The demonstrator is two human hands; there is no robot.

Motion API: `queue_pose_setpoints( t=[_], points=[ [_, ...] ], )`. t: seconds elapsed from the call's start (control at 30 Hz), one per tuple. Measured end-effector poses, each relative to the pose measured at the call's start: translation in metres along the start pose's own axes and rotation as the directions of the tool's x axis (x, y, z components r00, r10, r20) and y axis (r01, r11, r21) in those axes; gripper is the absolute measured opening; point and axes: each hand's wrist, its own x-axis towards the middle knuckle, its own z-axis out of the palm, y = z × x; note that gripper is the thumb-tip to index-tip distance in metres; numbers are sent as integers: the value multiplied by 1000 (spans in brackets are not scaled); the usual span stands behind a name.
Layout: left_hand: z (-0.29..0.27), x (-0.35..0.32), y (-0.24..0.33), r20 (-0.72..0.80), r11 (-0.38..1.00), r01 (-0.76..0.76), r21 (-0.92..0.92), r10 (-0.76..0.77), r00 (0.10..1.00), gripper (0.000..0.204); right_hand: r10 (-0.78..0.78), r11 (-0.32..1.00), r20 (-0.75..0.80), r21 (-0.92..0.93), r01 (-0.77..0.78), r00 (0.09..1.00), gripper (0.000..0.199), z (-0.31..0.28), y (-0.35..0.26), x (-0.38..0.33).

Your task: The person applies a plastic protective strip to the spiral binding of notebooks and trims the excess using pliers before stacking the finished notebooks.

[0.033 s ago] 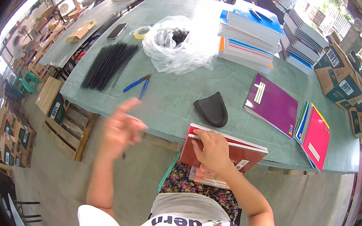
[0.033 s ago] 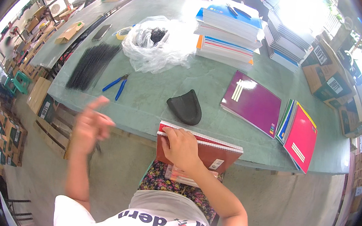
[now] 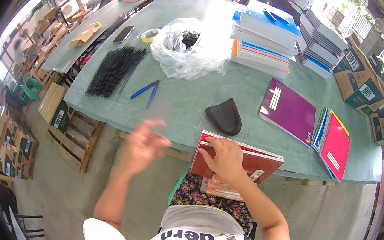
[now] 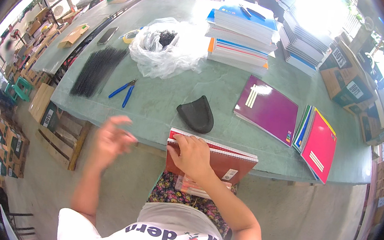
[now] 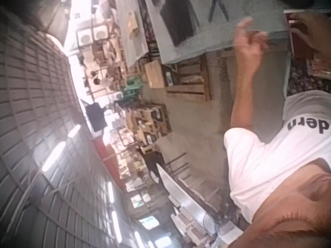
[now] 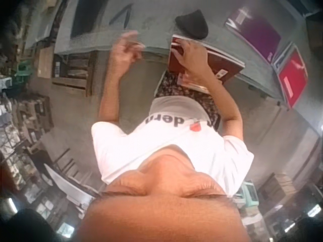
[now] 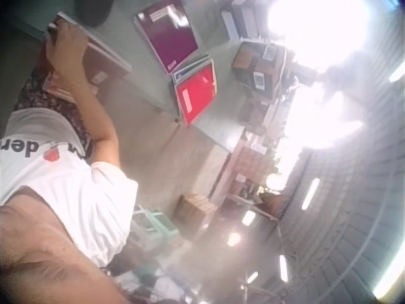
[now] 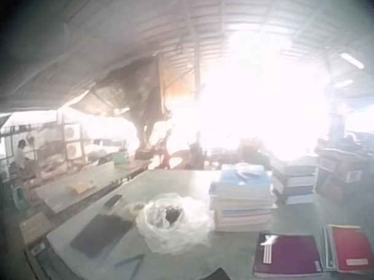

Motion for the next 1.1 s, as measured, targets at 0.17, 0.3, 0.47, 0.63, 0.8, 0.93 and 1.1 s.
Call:
queue_pose_setpoints(
  t=[0.17,0.3,0.47,0.63,0.8,0.93,1.1],
  points=[
    [55,-4,-51,129,901,-254,352,222,966,19,31,992,-5,-124,-32,999,22,12,-2,3],
    [67,-1,-55,47,852,-310,421,320,946,22,71,996,4,-53,-71,997,18,8,-2,3],
    [66,5,-46,67,910,-56,411,31,997,22,91,996,45,17,-92,995,15,2,-4,0],
    [68,11,-65,15,682,-465,564,555,832,26,34,997,35,63,-36,999,15,3,-5,0],
    [31,19,-39,311,884,47,464,-212,926,23,-55,998,143,33,51,988,17,-7,-3,-1],
    [40,8,-48,236,863,-112,493,-8,972,24,-70,996,79,61,65,994,19,2,-9,-3],
    [30,17,-34,278,931,122,344,-225,934,18,-42,999,101,14,41,994,15,1,-5,-6]
  ],
)
